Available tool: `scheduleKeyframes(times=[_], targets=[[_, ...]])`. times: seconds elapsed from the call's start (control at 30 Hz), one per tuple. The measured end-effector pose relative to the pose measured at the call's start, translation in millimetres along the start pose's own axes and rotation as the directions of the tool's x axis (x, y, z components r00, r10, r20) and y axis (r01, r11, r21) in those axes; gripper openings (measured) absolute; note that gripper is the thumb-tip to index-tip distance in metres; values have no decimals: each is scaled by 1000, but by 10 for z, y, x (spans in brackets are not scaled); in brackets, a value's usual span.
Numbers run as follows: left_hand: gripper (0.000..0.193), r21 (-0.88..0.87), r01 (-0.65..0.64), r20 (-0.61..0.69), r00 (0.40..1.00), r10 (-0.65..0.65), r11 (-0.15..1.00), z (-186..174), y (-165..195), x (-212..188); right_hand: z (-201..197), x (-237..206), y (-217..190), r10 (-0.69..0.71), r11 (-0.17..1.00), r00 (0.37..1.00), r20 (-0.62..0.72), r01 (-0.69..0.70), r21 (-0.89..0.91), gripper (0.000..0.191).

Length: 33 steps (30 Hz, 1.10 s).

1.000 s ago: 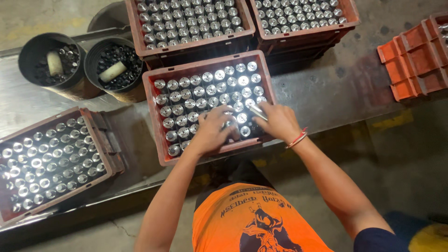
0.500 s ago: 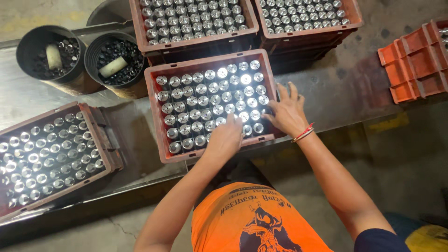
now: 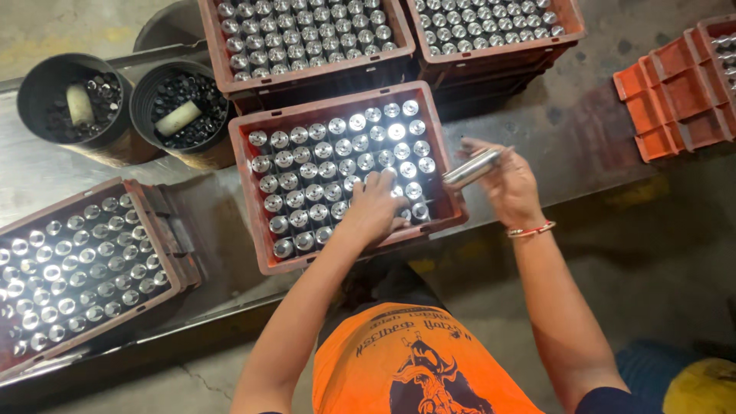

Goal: The person repeatedly picks up small cylindrical metal caps from a crate and places them into a grid-like tray, aligning them in rows. The person uses both hands to handle the caps and occasionally uses a cylindrical tool to press or adjust them within the tray.

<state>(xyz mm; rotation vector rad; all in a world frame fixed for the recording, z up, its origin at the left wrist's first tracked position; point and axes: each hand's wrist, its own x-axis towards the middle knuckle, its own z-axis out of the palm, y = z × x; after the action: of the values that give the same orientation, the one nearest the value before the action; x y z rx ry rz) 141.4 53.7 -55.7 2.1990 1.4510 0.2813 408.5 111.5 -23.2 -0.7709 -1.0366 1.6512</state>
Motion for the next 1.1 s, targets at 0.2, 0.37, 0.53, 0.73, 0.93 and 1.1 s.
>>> scheduleKeyframes(times=[0.2, 0.37, 0.53, 0.73, 0.93, 1.1], targets=[[29, -246, -43, -139, 990, 9, 968, 11, -70, 32, 168, 103, 164, 269, 931, 952, -147, -296, -215, 29], [45, -959, 56, -38, 946, -322, 278, 6, -158, 46, 404, 18, 205, 85, -150, 991, 108, 120, -981, 48], [58, -896, 361, 231, 876, -424, 259, 81, -87, 123, 487, 45, 348, 63, -354, 966, 250, 256, -900, 19], [41, -216, 119, -209, 964, -164, 969, 351, 194, -69, 473, 13, 351, 11, -263, 933, 360, 350, -899, 26], [24, -191, 40, -267, 959, -91, 981, 484, 290, -1, 452, -115, 308, 142, -299, 915, 376, 402, -865, 19], [14, -151, -65, -352, 936, 8, 986, 468, 188, -161, 459, -62, 433, 189, -207, 892, 411, 445, -871, 23]])
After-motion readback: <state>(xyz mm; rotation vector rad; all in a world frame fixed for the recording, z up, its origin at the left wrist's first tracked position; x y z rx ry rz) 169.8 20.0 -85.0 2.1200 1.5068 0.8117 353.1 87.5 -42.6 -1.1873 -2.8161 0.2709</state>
